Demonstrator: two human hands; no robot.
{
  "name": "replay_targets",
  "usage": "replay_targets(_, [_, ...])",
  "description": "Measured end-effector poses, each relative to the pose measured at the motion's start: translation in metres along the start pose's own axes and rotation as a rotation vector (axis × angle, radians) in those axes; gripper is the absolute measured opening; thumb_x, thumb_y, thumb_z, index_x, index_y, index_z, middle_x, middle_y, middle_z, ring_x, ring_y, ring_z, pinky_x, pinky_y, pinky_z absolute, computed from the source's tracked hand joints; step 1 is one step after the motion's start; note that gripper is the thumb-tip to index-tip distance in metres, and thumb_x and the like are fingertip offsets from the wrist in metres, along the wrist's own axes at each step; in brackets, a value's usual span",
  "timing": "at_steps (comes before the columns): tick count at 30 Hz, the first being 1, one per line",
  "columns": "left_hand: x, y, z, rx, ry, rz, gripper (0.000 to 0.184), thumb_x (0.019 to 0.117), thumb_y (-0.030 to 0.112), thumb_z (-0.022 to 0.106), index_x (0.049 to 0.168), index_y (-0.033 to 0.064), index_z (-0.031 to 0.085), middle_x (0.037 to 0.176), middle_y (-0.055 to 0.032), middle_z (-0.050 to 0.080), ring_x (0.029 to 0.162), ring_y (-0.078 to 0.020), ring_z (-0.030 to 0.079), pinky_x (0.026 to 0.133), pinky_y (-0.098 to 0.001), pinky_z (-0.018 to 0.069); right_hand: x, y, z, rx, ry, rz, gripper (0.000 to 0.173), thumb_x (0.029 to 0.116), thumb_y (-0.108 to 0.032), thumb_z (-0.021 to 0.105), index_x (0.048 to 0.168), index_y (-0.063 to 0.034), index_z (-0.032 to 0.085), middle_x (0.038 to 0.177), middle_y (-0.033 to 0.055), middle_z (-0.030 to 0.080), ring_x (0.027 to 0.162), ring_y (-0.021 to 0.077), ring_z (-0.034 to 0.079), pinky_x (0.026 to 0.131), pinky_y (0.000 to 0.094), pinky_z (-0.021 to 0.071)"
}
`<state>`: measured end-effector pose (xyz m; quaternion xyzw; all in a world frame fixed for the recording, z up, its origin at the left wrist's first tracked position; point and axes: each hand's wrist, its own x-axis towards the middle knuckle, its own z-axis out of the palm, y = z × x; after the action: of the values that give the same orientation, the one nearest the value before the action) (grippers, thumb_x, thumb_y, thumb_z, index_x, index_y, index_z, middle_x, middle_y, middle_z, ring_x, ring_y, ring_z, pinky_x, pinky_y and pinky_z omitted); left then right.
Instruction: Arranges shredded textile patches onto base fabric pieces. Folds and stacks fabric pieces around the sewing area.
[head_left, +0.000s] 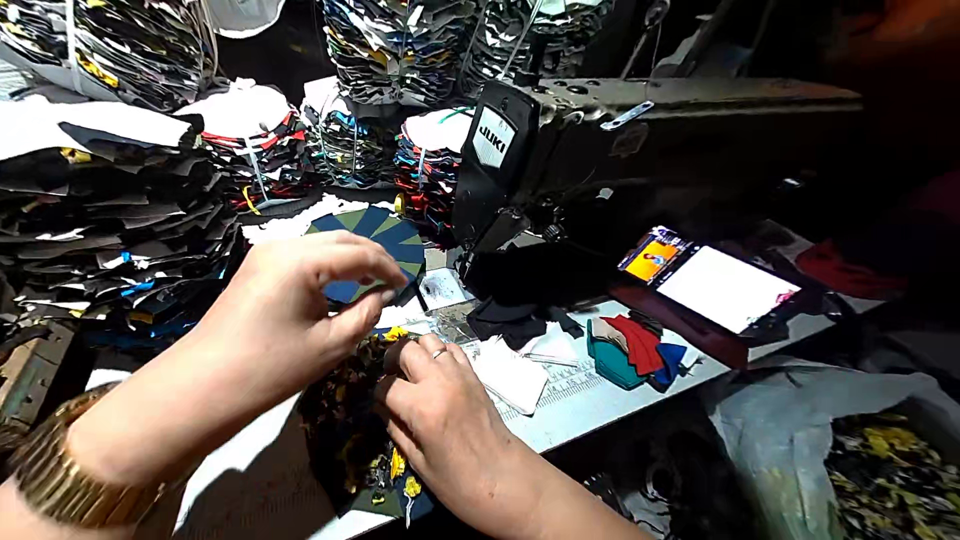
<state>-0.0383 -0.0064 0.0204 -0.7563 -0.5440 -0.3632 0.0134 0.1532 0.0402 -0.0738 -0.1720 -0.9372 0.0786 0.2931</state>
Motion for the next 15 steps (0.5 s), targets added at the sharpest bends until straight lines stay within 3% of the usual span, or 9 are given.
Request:
replay_targets(5, [0.008, -0.018, 0.022, -0.144, 0.047, -0.022, 0.020, 0.0940, 0.012, 0.063, 0.111, 0.0092, 0.074, 0.105, 0.0027, 0.073, 0.096, -0.0030, 0.070, 0.087, -0.0209, 0.0584, 0.000, 0.001, -0.002, 0.048, 0.021, 0.012, 0.021, 0.0987, -0.029, 0.063, 0.087, -0.0131, 0.072, 0.095, 0.0030, 0.063, 0.097, 0.0199, 0.061, 0.080, 0.0370, 0.0508])
replay_targets(8, [0.003, -0.025, 0.032, -0.223, 0.044, -0.013, 0.022, 0.0941, 0.010, 0.063, 0.114, 0.0076, 0.072, 0.106, 0.0026, 0.074, 0.097, -0.0030, 0.070, 0.088, -0.0204, 0.0590, -0.001, 0.001, -0.012, 0.079, -0.132, 0.021, 0.027, 0.0992, -0.039, 0.062, 0.093, -0.0153, 0.074, 0.101, 0.0015, 0.062, 0.102, 0.0185, 0.059, 0.084, 0.0377, 0.0488])
replay_targets(12, [-0.009, -0.036, 0.037, -0.279, 0.025, 0.022, 0.020, 0.0954, 0.015, 0.063, 0.113, 0.0092, 0.073, 0.108, 0.0039, 0.073, 0.100, -0.0056, 0.070, 0.090, -0.0245, 0.0603, -0.001, 0.002, -0.009, 0.085, -0.181, 0.026, 0.019, 0.0979, -0.029, 0.060, 0.093, -0.0164, 0.073, 0.100, 0.0011, 0.062, 0.100, 0.0180, 0.059, 0.082, 0.0368, 0.0481])
replay_targets(15, [-0.020, -0.046, 0.039, -0.331, 0.003, 0.025, 0.016, 0.0918, 0.012, 0.061, 0.102, 0.0105, 0.073, 0.106, 0.0041, 0.073, 0.102, -0.0078, 0.070, 0.091, -0.0262, 0.0610, 0.001, 0.001, -0.006, 0.101, -0.117, 0.029, 0.018, 0.0989, -0.023, 0.060, 0.090, -0.0150, 0.073, 0.098, 0.0012, 0.063, 0.095, 0.0164, 0.059, 0.078, 0.0339, 0.0489])
